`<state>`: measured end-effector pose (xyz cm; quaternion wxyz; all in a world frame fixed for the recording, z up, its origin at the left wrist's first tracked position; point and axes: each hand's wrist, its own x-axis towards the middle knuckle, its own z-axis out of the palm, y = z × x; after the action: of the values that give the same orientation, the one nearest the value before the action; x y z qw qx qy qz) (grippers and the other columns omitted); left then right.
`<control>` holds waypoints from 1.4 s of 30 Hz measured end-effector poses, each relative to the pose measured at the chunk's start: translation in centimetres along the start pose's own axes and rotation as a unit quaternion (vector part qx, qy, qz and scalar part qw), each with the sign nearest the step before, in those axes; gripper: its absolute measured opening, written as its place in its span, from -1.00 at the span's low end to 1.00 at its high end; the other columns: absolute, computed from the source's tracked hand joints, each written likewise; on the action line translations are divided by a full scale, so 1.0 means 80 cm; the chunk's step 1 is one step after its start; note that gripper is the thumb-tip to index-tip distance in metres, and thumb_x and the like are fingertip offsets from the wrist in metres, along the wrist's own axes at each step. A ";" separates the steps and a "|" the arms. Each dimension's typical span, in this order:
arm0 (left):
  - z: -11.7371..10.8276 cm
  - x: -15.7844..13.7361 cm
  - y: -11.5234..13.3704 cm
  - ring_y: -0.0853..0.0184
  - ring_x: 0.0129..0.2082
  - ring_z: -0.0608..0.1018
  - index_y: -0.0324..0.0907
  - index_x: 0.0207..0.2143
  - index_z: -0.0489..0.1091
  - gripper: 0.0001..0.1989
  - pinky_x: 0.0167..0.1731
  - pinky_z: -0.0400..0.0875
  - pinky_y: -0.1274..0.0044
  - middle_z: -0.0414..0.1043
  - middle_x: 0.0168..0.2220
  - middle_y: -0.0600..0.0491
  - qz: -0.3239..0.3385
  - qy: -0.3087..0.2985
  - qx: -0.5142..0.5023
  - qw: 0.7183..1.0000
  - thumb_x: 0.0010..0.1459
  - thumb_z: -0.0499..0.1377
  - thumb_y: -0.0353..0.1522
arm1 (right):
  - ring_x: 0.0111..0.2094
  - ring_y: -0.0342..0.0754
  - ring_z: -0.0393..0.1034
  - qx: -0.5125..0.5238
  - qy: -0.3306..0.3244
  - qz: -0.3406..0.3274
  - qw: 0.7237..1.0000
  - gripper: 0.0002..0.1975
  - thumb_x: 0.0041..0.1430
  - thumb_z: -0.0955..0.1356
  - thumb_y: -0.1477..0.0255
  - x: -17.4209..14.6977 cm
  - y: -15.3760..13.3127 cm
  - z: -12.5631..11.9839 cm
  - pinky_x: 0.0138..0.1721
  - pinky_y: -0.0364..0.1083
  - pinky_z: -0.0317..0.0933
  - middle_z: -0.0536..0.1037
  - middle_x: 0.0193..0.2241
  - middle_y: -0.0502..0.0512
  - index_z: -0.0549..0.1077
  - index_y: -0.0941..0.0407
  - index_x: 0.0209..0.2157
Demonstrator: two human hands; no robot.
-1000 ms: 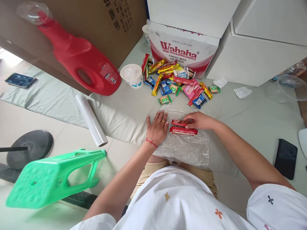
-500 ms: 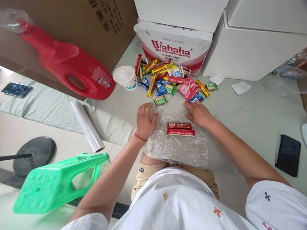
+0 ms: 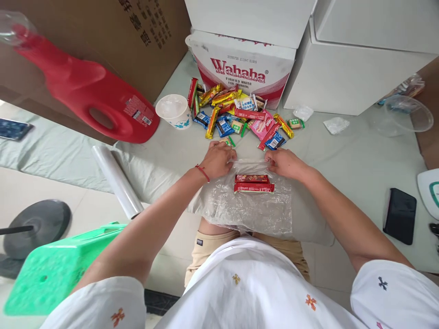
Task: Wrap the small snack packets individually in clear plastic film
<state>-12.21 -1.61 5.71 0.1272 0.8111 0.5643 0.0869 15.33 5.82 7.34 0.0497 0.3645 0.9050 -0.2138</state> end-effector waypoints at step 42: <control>0.027 -0.078 0.081 0.16 -0.03 0.55 -0.03 0.09 0.56 -0.53 0.00 0.44 0.33 0.57 -0.05 -0.08 0.091 -0.063 -0.131 0.985 0.28 -0.01 -0.47 | -0.24 -0.01 0.49 0.235 0.164 0.000 0.958 -0.77 0.39 0.28 0.31 -0.096 -0.071 0.028 -0.18 -0.06 0.33 0.59 -0.26 0.12 0.56 0.05 -0.22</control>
<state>-7.95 -9.81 5.61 0.2591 0.8394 0.4625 0.1198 16.93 -3.72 9.19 -0.1863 0.3956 0.8249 -0.3582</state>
